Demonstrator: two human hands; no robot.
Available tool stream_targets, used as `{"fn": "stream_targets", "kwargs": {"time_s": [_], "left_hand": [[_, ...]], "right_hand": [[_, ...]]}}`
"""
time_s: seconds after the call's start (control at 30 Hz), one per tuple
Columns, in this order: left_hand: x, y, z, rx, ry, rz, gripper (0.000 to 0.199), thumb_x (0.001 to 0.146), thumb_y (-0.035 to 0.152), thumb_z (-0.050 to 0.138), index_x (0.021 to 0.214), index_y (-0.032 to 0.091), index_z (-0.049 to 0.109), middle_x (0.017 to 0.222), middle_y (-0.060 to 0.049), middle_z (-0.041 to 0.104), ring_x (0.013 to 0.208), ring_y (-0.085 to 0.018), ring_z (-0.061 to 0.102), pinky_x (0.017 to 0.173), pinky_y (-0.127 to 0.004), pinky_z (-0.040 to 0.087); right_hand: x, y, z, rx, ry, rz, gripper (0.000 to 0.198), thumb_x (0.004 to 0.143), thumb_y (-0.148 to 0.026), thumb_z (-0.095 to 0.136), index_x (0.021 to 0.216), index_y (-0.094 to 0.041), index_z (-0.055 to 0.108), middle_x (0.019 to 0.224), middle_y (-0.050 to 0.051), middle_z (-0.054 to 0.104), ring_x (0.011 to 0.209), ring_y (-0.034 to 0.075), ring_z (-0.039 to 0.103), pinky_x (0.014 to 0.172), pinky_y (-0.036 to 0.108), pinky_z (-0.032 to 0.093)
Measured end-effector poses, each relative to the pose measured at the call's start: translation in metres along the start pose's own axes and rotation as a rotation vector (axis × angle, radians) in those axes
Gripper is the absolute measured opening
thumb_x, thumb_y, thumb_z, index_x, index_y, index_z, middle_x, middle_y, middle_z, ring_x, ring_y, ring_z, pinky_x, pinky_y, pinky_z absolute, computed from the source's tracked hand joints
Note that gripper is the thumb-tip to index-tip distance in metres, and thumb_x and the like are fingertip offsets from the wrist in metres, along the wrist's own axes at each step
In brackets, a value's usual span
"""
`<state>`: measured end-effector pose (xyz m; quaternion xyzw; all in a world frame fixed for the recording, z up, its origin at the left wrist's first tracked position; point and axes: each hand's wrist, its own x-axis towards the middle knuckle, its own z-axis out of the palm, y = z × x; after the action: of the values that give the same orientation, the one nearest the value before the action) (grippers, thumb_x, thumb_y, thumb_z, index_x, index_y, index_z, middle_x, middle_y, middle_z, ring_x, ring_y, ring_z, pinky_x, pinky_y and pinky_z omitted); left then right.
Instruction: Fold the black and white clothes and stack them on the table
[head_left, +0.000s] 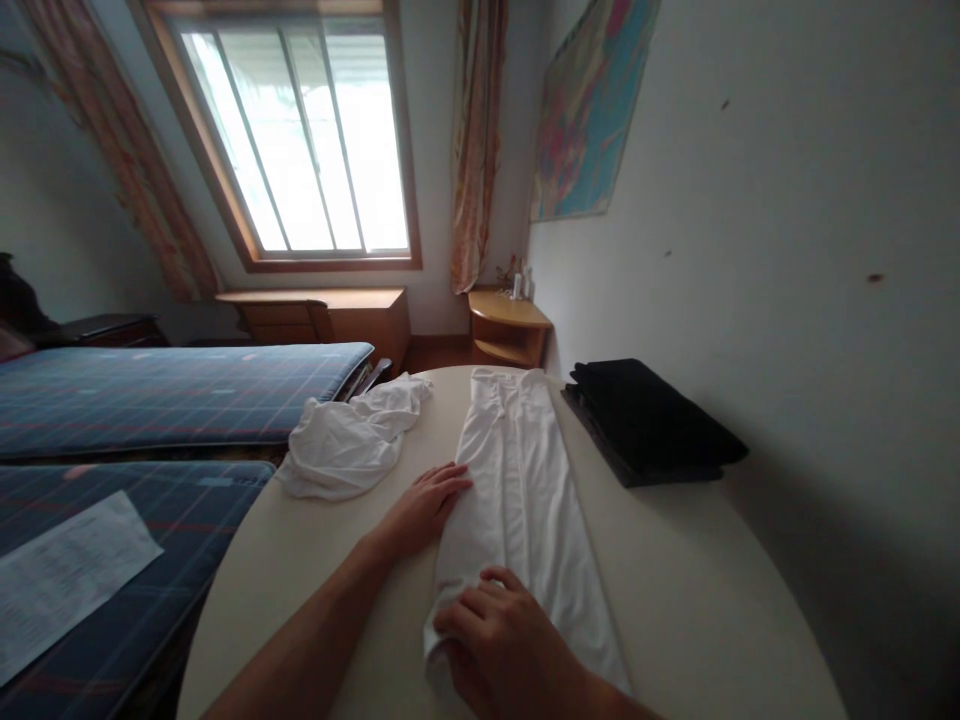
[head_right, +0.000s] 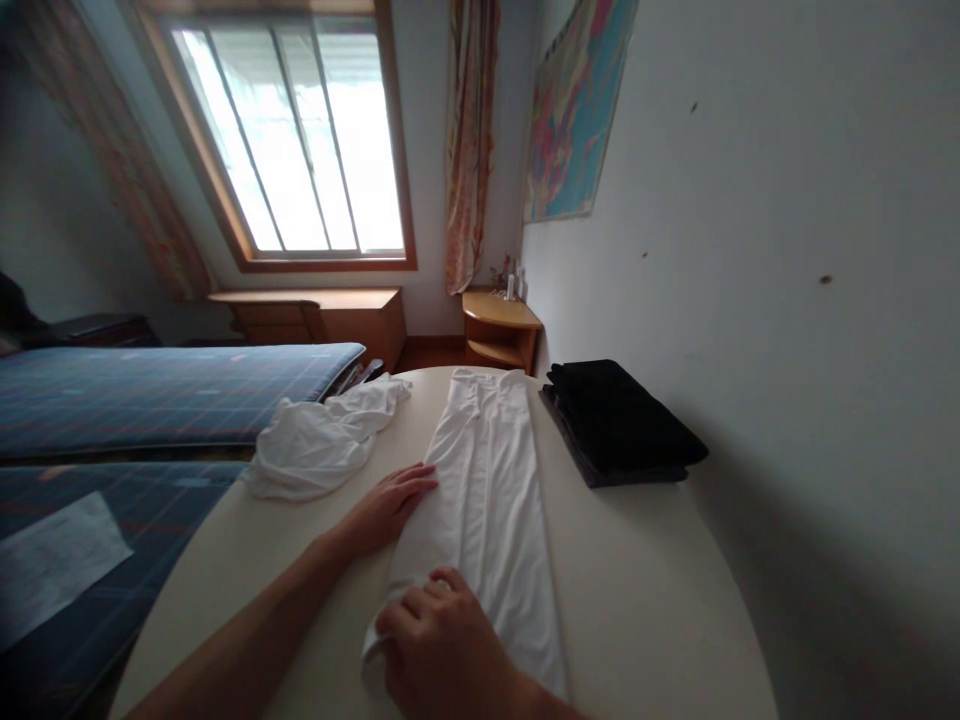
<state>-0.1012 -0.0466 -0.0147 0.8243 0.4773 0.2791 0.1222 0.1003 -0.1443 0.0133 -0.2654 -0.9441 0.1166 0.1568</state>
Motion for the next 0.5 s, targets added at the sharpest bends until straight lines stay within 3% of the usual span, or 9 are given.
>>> {"fn": "stream_targets", "kwargs": {"time_s": [0.1, 0.17, 0.33, 0.5], "left_hand": [[0.0, -0.001, 0.001, 0.002, 0.005, 0.007, 0.032, 0.102, 0.027, 0.044, 0.125, 0.025, 0.067, 0.143, -0.005, 0.058, 0.136, -0.023, 0.048, 0.117, -0.044, 0.037], [0.0, -0.001, 0.001, 0.006, 0.009, 0.01, 0.032, 0.101, 0.027, 0.045, 0.125, 0.025, 0.067, 0.143, -0.005, 0.058, 0.136, -0.023, 0.048, 0.117, -0.044, 0.036], [0.0, 0.0, 0.0, 0.01, 0.001, 0.013, 0.033, 0.1, 0.025, 0.046, 0.126, 0.025, 0.066, 0.143, -0.006, 0.057, 0.137, -0.024, 0.048, 0.117, -0.044, 0.037], [0.0, 0.0, -0.002, 0.032, -0.023, 0.002, 0.033, 0.098, 0.026, 0.049, 0.127, 0.025, 0.064, 0.143, -0.007, 0.057, 0.136, -0.025, 0.048, 0.116, -0.044, 0.037]], "right_hand": [[0.001, -0.002, 0.003, -0.022, 0.041, -0.04, 0.014, 0.088, -0.026, 0.06, 0.101, -0.026, 0.066, 0.09, 0.002, 0.071, 0.082, 0.018, 0.065, 0.091, 0.035, 0.041], [0.002, -0.003, 0.007, -0.074, 0.056, -0.096, 0.007, 0.089, -0.03, 0.063, 0.093, -0.025, 0.066, 0.086, 0.001, 0.07, 0.079, 0.018, 0.063, 0.083, 0.034, 0.042], [0.002, 0.002, 0.022, -0.151, 0.122, -0.331, 0.023, 0.093, -0.04, 0.061, 0.077, -0.023, 0.061, 0.075, -0.002, 0.065, 0.068, 0.015, 0.059, 0.068, 0.03, 0.04], [-0.005, 0.007, 0.025, -0.092, 0.04, -0.542, 0.009, 0.098, -0.035, 0.058, 0.097, -0.029, 0.063, 0.085, -0.006, 0.07, 0.07, 0.012, 0.06, 0.06, 0.026, 0.037]]}}
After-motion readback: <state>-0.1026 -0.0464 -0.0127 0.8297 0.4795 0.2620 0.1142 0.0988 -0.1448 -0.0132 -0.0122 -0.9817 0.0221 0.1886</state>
